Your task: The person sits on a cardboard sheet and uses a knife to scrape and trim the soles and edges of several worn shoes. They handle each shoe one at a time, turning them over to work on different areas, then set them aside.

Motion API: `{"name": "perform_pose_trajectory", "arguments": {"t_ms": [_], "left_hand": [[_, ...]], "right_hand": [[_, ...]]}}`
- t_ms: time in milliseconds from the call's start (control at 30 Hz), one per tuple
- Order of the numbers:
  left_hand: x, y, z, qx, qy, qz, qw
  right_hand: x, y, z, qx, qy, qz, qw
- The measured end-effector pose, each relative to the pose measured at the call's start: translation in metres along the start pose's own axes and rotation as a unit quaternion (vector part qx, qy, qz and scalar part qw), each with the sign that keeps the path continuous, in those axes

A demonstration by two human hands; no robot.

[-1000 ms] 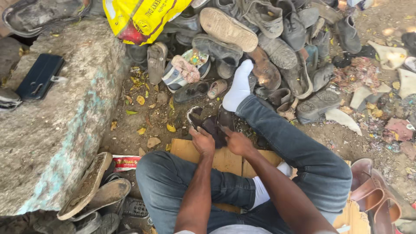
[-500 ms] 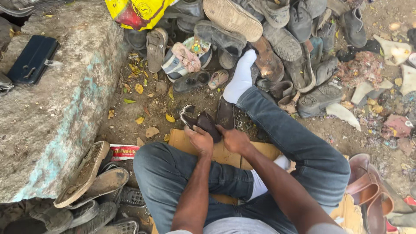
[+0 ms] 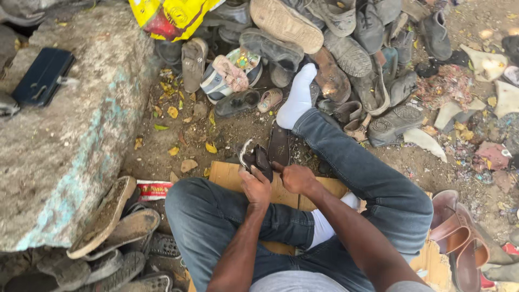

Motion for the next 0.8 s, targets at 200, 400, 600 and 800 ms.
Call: {"name": "perform_pose_trajectory", "arguments": {"t_ms": [200,400,600,800], "left_hand": [[-0.027,-0.027,-0.010,0.044,-0.073,-0.143,0.986],[-0.013,-0.033,-0.024,-0.018,-0.136,-0.176,0.975],[-0.012,-0.050,-0.042,-0.052,-0.221,-0.404,0.886],[-0.017,-0.055,-0.054,-0.089,-0.156,-0.362,0.915]], "right_hand": [[0.012,-0.007,-0.086,-0.069,0.059,-0.118,0.989],[0.011,-0.029,-0.114,0.037,0.078,-0.045,0.995],[-0.021,-0.019,0.000,-0.031,-0.004,-0.075,0.997],[-0.010,-0.020,-0.023,-0.043,0.005,-0.061,0.997]]}}
Point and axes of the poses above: each hand's wrist, its own z-axis towards the middle knuckle, its own y-axis out of the palm, x = y × z, the point moved 3 cm from there along z, towards the middle knuckle, and after that the axes turned 12 degrees about z, right-handed, at the moved point
